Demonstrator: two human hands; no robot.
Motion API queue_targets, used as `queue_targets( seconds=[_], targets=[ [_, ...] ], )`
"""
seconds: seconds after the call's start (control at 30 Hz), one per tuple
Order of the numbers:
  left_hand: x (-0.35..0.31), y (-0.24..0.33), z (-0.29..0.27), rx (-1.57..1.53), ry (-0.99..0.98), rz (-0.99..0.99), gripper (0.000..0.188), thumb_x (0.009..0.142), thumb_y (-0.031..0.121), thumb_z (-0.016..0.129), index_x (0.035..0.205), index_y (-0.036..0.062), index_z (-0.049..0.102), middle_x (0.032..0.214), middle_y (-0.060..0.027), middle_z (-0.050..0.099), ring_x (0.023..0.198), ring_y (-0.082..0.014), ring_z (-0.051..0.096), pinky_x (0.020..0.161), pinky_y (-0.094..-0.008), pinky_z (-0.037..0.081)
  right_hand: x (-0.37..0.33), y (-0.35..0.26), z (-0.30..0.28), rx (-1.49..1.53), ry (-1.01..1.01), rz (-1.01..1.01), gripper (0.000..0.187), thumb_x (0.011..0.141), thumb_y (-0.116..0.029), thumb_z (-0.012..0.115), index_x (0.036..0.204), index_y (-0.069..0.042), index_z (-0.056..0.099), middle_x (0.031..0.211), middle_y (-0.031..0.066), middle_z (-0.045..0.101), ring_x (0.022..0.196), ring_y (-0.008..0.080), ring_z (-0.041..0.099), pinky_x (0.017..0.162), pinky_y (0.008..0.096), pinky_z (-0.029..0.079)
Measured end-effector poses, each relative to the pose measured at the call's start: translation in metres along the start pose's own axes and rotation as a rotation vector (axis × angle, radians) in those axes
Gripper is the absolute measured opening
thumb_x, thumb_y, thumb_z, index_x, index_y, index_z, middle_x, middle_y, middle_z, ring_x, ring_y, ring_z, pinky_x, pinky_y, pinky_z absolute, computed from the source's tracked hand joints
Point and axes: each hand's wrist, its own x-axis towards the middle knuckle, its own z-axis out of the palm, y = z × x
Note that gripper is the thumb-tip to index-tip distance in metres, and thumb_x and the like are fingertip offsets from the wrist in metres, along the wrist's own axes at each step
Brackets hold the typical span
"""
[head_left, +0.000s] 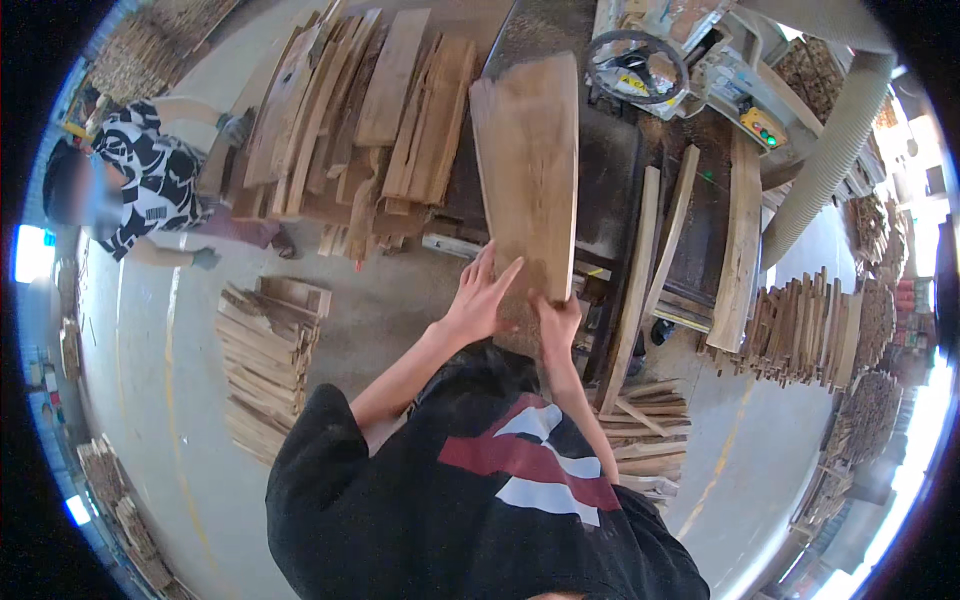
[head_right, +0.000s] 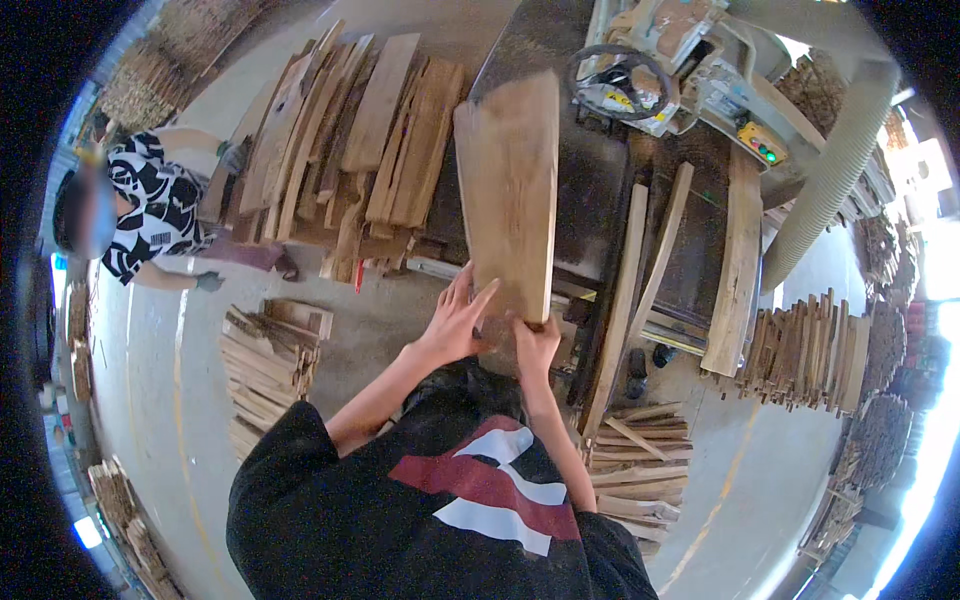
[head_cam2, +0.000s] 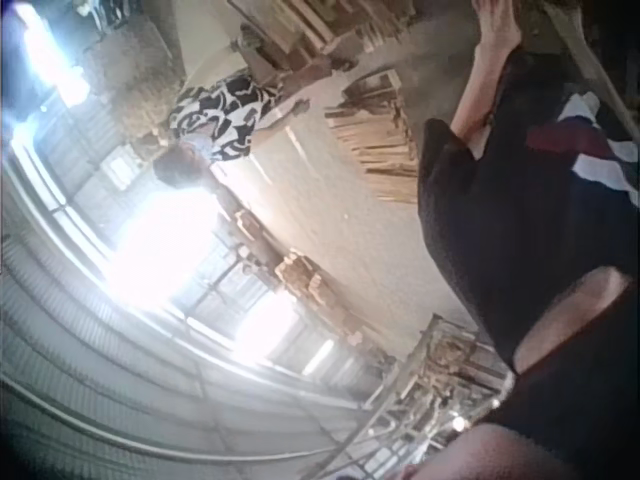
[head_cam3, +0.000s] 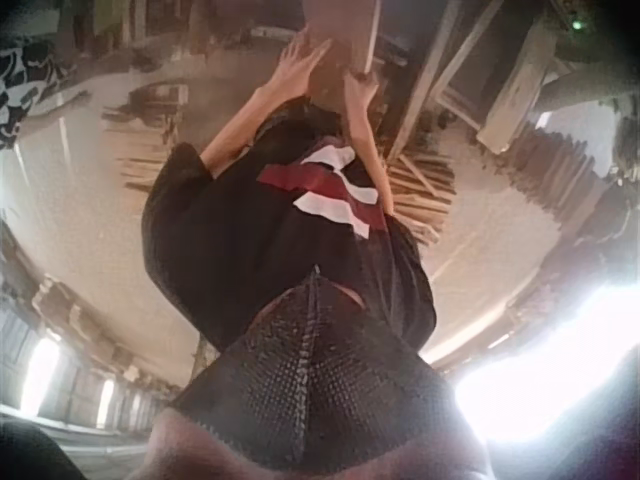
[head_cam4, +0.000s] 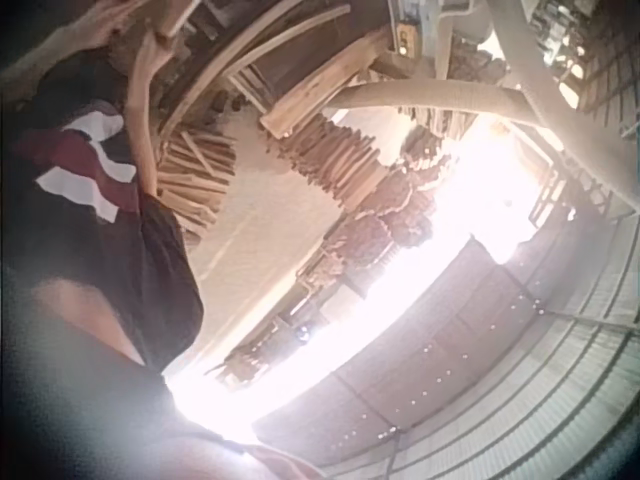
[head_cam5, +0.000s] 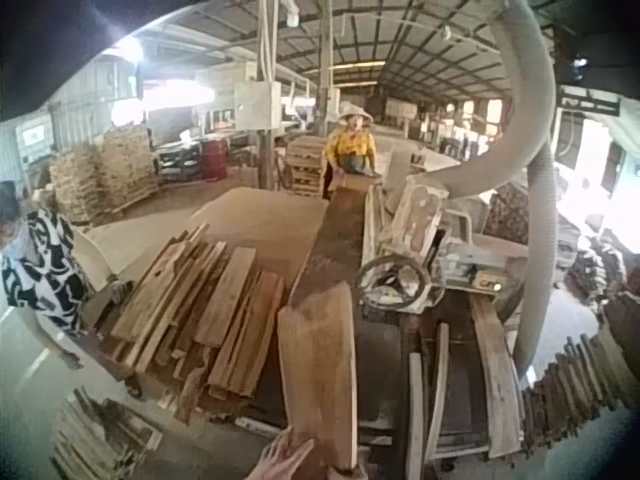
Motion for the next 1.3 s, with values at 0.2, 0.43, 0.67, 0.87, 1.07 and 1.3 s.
queue_targets(
  seconds=[0.2, 0.43, 0.67, 0.87, 1.07, 1.3],
  targets=[
    [-0.015, -0.006, 0.047, -0.172, 0.002, 0.055, 0.123, 0.058, 0.024, 0.094, 0.158, 0.0076, 0.024, 0.161, -0.0352, 0.0, 0.147, -0.0548, 0.017, 0.116, -0.0545, 0.033, -0.054, 0.044, -0.039, 0.528, -0.073, 0.378, 0.024, 0.09, -0.001, 0.07, 0.113, -0.006, 0.061, 0.091, 0.0027, 0.066, 0.076, 0.0145, 0.063, 0.064, 0.0294, 0.052],
    [0.021, 0.001, 0.057, -0.255, -0.104, 0.145, 0.105, 0.055, 0.03, 0.094, 0.143, -0.0021, 0.047, 0.158, -0.0418, 0.005, 0.148, -0.0553, 0.016, 0.116, -0.0609, 0.029, -0.039, 0.038, -0.061, 0.778, -0.012, 0.536, 0.03, 0.092, -0.003, 0.069, 0.118, -0.01, 0.056, 0.1, 0.0031, 0.066, 0.087, 0.0135, 0.067, 0.075, 0.023, 0.057],
    [0.099, 0.005, 0.066, 0.031, -0.227, 0.103, 0.108, 0.056, 0.045, 0.094, 0.142, -0.0028, 0.05, 0.158, -0.04, 0.011, 0.15, -0.0488, 0.017, 0.118, -0.058, 0.025, 0.006, 0.021, -0.04, 0.717, 0.141, 0.554, 0.036, 0.098, -0.036, 0.066, 0.122, -0.011, 0.058, 0.104, 0.0034, 0.065, 0.09, 0.0148, 0.063, 0.077, 0.0269, 0.053],
    [0.162, -0.018, 0.082, -0.004, -0.125, 0.175, 0.108, 0.055, 0.04, 0.094, 0.142, -0.006, 0.049, 0.154, -0.0453, 0.01, 0.146, -0.0575, 0.019, 0.12, -0.0531, 0.025, 0.071, -0.017, -0.035, 0.106, 0.166, 0.535, 0.047, 0.102, -0.055, 0.052, 0.083, -0.012, 0.059, 0.066, -0.0013, 0.053, 0.053, 0.0106, 0.048, 0.049, 0.0271, 0.036],
    [0.236, -0.046, 0.079, -0.06, -0.111, 0.165, 0.108, 0.054, 0.04, 0.093, 0.139, -0.0092, 0.049, 0.154, -0.0457, 0.009, 0.143, -0.0573, 0.026, 0.121, -0.0519, 0.024, 0.147, -0.049, -0.002, 0.275, 0.133, 0.419, 0.042, 0.107, -0.045, 0.047, 0.083, -0.011, 0.052, 0.059, -0.0032, 0.04, 0.042, 0.0109, 0.036, 0.038, 0.0286, 0.023],
    [0.28, -0.058, 0.061, -0.044, 0.014, 0.083, 0.103, 0.048, 0.044, 0.094, 0.137, 0.0082, 0.058, 0.161, -0.0326, 0.016, 0.146, -0.0511, 0.026, 0.12, -0.0559, 0.025, 0.206, -0.061, 0.029, 0.181, 0.296, 0.371, 0.047, 0.106, -0.05, 0.046, 0.08, -0.012, 0.053, 0.059, -0.0034, 0.039, 0.045, 0.0097, 0.034, 0.038, 0.0257, 0.024]
  ],
)
